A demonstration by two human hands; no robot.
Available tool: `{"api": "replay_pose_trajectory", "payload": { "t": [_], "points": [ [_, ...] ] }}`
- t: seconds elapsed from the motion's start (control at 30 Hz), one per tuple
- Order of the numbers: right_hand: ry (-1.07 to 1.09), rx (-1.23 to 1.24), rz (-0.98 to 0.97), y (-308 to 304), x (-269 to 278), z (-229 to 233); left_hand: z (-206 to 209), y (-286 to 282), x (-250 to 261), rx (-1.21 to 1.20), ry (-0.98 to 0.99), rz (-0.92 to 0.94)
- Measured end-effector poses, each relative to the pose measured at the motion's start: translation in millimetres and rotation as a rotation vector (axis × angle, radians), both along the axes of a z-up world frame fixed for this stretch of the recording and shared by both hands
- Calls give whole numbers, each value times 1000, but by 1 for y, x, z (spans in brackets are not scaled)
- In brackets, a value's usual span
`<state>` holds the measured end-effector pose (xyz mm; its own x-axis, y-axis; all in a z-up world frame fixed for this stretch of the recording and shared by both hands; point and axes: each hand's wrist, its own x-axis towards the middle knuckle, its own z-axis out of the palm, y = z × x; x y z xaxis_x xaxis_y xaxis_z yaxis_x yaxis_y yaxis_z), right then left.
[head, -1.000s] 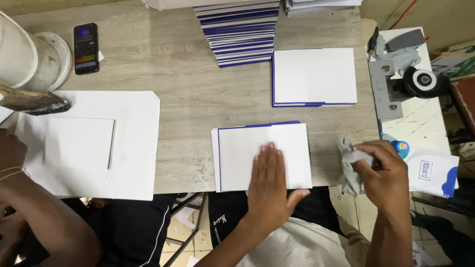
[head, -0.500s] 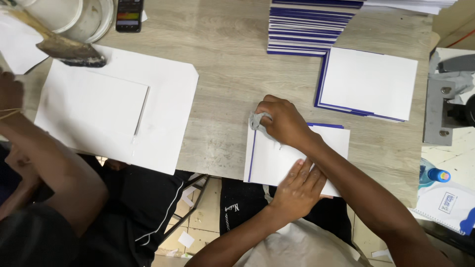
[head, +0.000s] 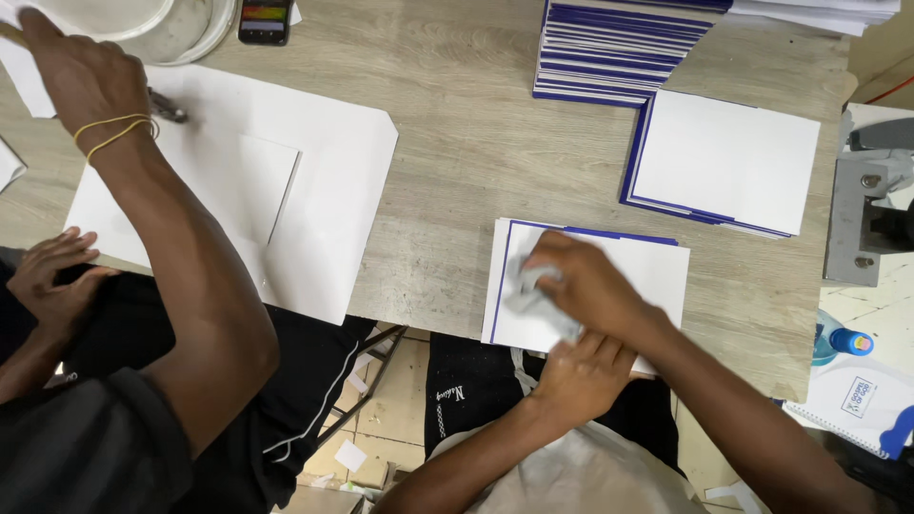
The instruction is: The person applies glue to the spine of a book cover using a brush, then places a white paper sheet onto the glued area. They smooth the paper with a cloth and stack the finished item. This process is repeated for multiple book covers.
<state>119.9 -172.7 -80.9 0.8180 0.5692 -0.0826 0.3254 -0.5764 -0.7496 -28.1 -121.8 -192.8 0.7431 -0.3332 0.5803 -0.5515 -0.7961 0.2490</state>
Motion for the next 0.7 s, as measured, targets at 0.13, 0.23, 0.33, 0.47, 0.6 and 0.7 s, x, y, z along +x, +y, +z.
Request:
{"api": "replay_pose_trajectory", "payload": {
  "t": [0.13,0.23,0.33,0.47,0.6,0.7],
  "points": [
    [-159,-128,-109,14,4,3,81,22,27,-81,-108,-45],
    [117,26,37,36,-37,30,101,22,32,-64,-110,23],
    [146,40,93,30,-46,30,58,8,34,-37,-306,70],
    [160,85,196,20,-45,32,36,1,28,-56,-228,53],
    [-42,61,58,-18,3,-14,28,5,3,-224,286,-89],
    [-38,-20,-97,-42,36,15,120,43,28,-492,632,-251]
  ]
}}
